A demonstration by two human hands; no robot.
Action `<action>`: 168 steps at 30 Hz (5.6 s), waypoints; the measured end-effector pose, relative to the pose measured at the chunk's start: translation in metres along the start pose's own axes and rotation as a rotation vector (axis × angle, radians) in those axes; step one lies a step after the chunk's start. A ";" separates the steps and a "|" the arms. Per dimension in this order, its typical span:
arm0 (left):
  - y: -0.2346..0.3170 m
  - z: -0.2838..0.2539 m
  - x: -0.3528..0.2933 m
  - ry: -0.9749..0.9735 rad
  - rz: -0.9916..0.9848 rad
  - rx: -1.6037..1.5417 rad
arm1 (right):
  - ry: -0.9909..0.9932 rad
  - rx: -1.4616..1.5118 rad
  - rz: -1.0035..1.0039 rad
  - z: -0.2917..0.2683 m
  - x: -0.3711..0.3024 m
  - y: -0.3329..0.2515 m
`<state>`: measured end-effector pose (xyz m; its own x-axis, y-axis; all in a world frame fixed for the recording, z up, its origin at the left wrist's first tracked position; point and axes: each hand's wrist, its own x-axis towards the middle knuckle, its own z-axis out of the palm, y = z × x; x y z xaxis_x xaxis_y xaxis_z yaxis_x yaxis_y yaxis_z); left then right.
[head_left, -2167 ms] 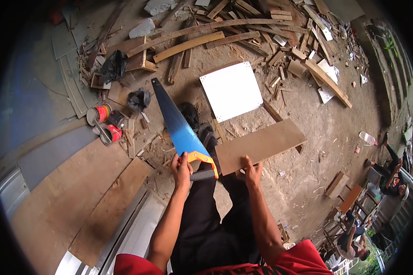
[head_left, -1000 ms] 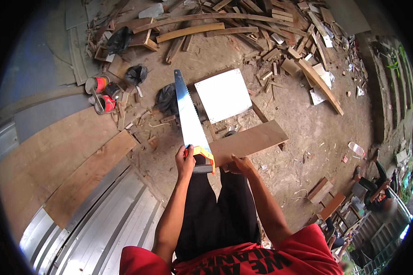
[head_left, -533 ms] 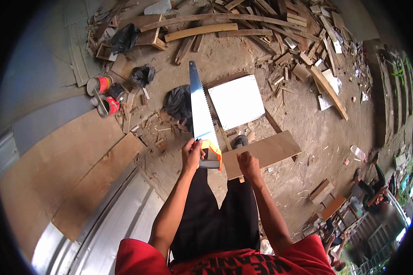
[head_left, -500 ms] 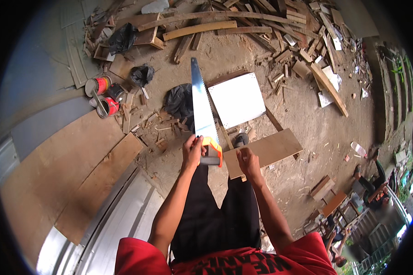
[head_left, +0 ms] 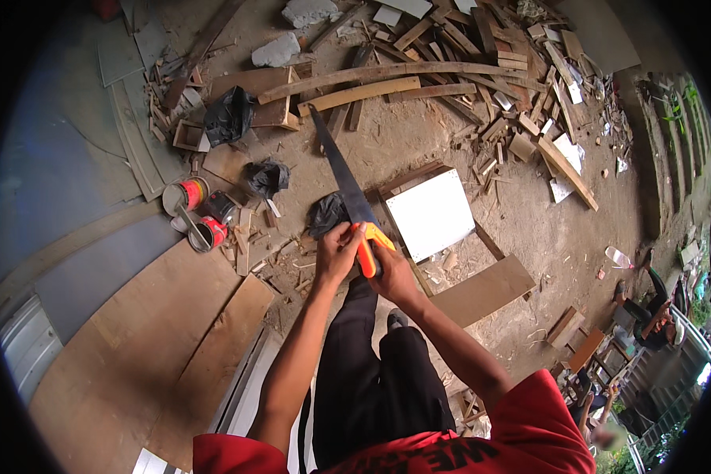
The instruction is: The person uses a hand saw to cut a long wooden plank into smaller pieces and then uses a hammer to split the cut pieces further. The cut wood pieces are placed on the floor among other debris.
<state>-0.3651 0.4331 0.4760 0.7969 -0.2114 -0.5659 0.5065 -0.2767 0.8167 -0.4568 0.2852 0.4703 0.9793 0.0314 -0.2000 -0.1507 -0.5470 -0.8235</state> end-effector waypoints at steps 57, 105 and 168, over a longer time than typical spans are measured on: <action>-0.019 0.104 0.613 0.125 0.713 1.384 | 0.240 0.706 0.220 -0.135 0.470 0.290; -0.012 0.139 0.594 0.442 0.267 1.343 | 0.290 0.637 0.235 -0.128 0.248 0.269; 0.017 0.133 0.603 0.118 0.286 1.374 | 0.308 0.466 0.352 -0.131 0.348 0.288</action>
<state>0.0805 0.1764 0.1330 0.8734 -0.3551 -0.3331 -0.3415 -0.9345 0.1007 -0.1413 0.0293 0.2333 0.8444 -0.3618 -0.3952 -0.4439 -0.0592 -0.8941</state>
